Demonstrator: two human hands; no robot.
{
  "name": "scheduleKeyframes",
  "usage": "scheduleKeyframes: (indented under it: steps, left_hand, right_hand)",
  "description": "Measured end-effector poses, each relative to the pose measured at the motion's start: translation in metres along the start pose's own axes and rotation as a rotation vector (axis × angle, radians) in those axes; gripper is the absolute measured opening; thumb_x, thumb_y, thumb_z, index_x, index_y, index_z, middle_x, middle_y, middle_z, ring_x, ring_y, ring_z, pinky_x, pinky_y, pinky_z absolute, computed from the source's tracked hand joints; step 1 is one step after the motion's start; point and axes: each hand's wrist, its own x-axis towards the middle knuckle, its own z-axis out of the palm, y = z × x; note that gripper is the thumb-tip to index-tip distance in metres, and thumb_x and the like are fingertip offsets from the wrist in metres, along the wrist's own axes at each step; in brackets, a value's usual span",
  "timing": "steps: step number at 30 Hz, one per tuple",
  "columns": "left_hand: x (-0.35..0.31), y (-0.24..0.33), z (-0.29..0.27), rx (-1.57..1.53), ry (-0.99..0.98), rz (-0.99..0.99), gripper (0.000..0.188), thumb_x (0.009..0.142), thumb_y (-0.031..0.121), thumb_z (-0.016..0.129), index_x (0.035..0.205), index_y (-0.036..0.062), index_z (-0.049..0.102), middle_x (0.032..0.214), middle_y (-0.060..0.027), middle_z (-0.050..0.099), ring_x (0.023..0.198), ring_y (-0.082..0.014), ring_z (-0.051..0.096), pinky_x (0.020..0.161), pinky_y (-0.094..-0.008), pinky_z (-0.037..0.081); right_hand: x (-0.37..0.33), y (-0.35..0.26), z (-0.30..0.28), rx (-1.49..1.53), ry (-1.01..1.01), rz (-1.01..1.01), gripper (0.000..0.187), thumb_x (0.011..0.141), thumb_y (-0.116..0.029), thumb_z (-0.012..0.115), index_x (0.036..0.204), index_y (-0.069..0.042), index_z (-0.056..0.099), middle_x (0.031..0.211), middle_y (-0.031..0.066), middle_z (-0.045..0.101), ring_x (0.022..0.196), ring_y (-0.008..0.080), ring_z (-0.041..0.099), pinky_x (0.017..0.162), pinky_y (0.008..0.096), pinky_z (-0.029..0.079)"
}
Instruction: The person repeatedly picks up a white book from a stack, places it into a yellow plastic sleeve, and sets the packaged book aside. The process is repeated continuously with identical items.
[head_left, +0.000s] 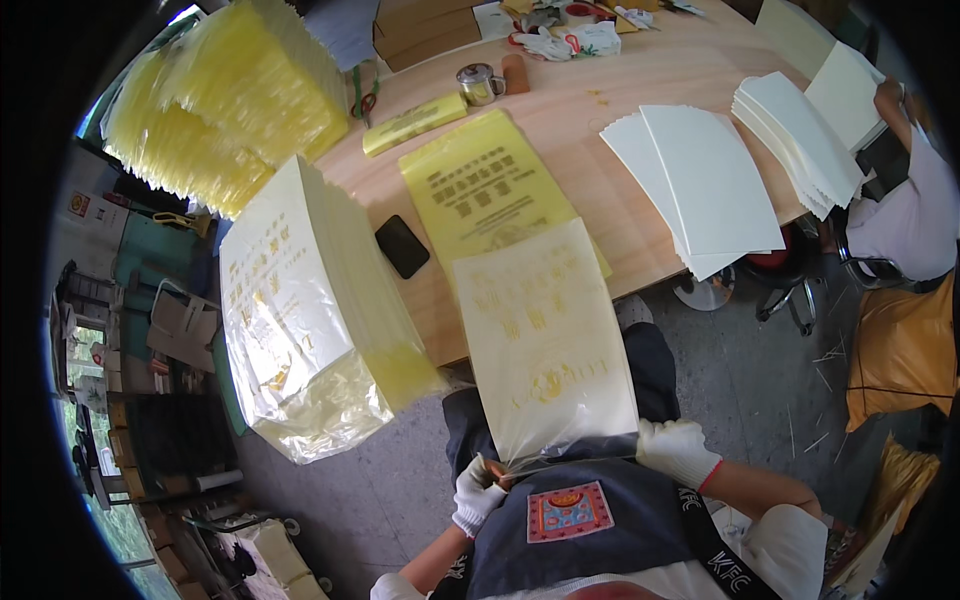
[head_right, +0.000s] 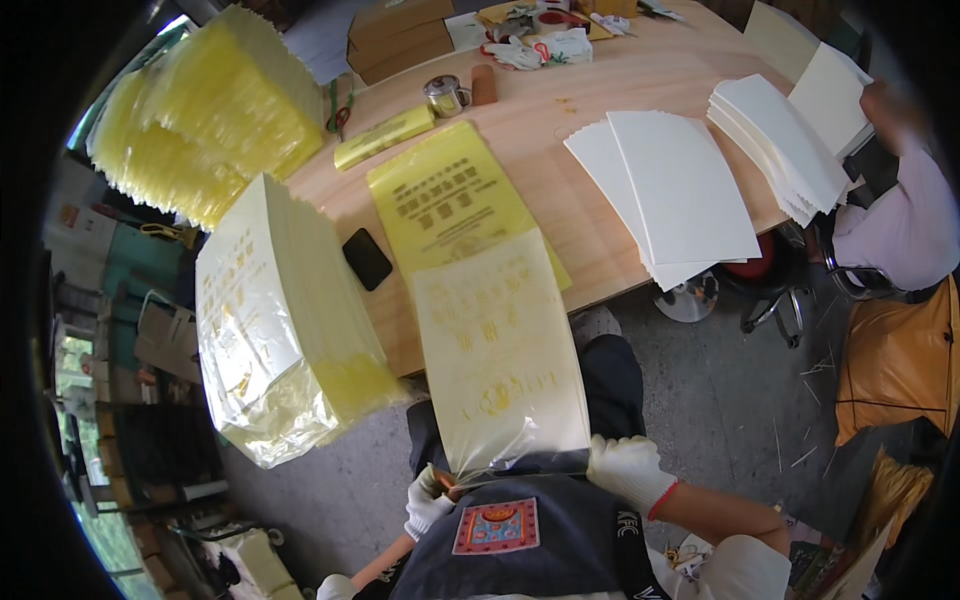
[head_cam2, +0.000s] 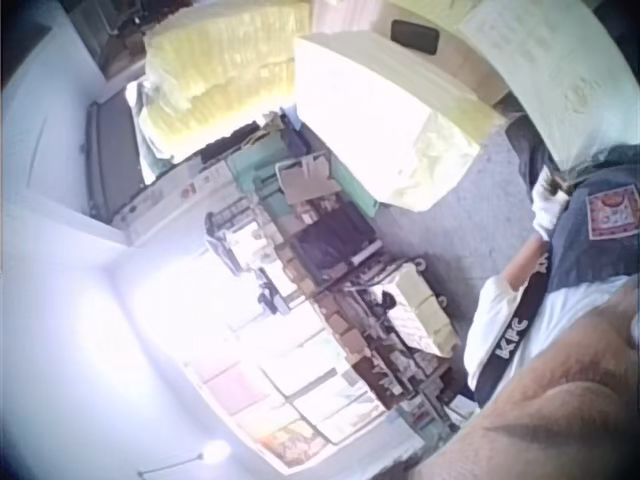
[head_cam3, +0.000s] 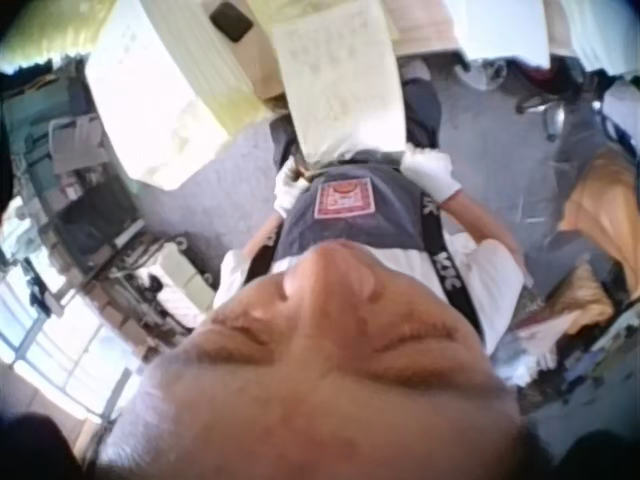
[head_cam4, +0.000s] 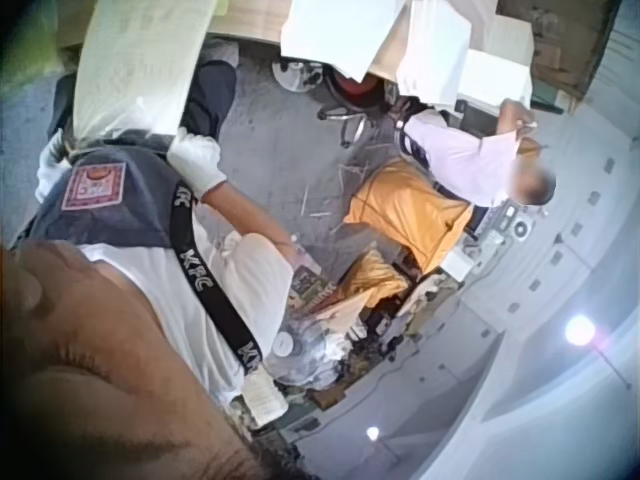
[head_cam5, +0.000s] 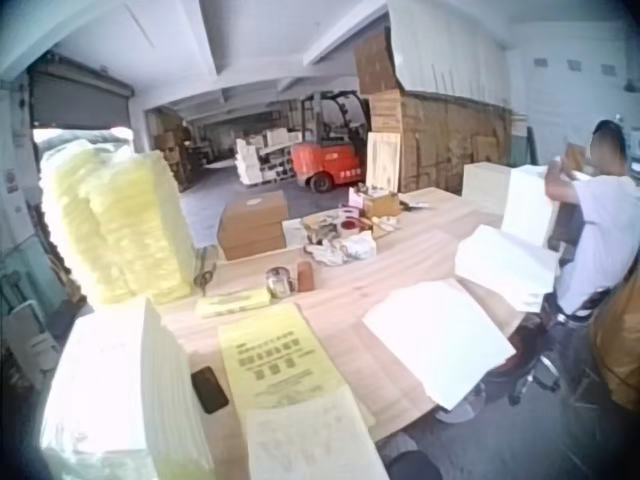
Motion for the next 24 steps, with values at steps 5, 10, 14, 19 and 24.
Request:
scheduleKeyframes:
  steps: [5, 10, 14, 19, 24]
  left_hand:
    - [0.015, 0.013, 0.001, 0.21, -0.109, 0.097, 0.016, 0.079, -0.002, 0.066, 0.078, 0.0069, 0.052, 0.074, -0.0002, 0.059, 0.068, -0.0075, 0.052, 0.061, -0.0239, 0.045]
    - [0.024, -0.004, 0.003, 0.297, 0.028, 0.199, 0.018, 0.077, 0.001, 0.069, 0.076, 0.0064, 0.052, 0.069, -0.0026, 0.056, 0.062, -0.0109, 0.05, 0.059, -0.0255, 0.044]
    - [0.028, -0.009, 0.004, 0.503, 0.097, 0.274, 0.019, 0.078, 0.001, 0.071, 0.078, 0.0065, 0.052, 0.07, -0.0005, 0.056, 0.06, -0.0084, 0.049, 0.056, -0.0242, 0.043]
    - [0.045, -0.017, 0.007, 0.526, 0.24, 0.329, 0.022, 0.074, 0.005, 0.075, 0.078, 0.0061, 0.054, 0.064, -0.0049, 0.051, 0.057, -0.0166, 0.049, 0.056, -0.0303, 0.044]
    - [0.053, -0.021, -0.002, 0.783, 0.431, 0.285, 0.029, 0.069, 0.009, 0.078, 0.09, 0.0078, 0.058, 0.079, -0.0073, 0.057, 0.065, -0.0249, 0.058, 0.061, -0.0355, 0.05]
  right_hand:
    - [0.007, 0.009, 0.006, 0.12, 0.061, -0.081, 0.019, 0.072, -0.024, 0.06, 0.058, -0.014, 0.052, 0.048, 0.0039, 0.055, 0.036, 0.0174, 0.054, 0.037, 0.0345, 0.041]
    - [0.053, 0.05, -0.012, 0.768, -0.54, 0.023, 0.031, 0.092, -0.025, 0.048, 0.079, -0.007, 0.069, 0.068, 0.0101, 0.068, 0.061, 0.0281, 0.066, 0.058, 0.0376, 0.051]
    - [0.114, 0.078, -0.011, 1.147, -0.362, 0.174, 0.035, 0.095, -0.041, 0.05, 0.093, -0.01, 0.068, 0.08, 0.01, 0.071, 0.075, 0.0313, 0.068, 0.069, 0.0392, 0.052]
    - [0.241, 0.121, 0.087, 0.738, 0.193, 0.447, 0.052, 0.089, -0.044, 0.057, 0.128, -0.01, 0.052, 0.114, 0.0143, 0.067, 0.106, 0.0322, 0.062, 0.089, 0.0413, 0.048]
    - [0.337, 0.123, 0.104, 0.812, 0.266, 0.532, 0.059, 0.085, -0.044, 0.063, 0.133, -0.009, 0.053, 0.121, 0.0174, 0.064, 0.109, 0.0318, 0.061, 0.093, 0.0384, 0.046]
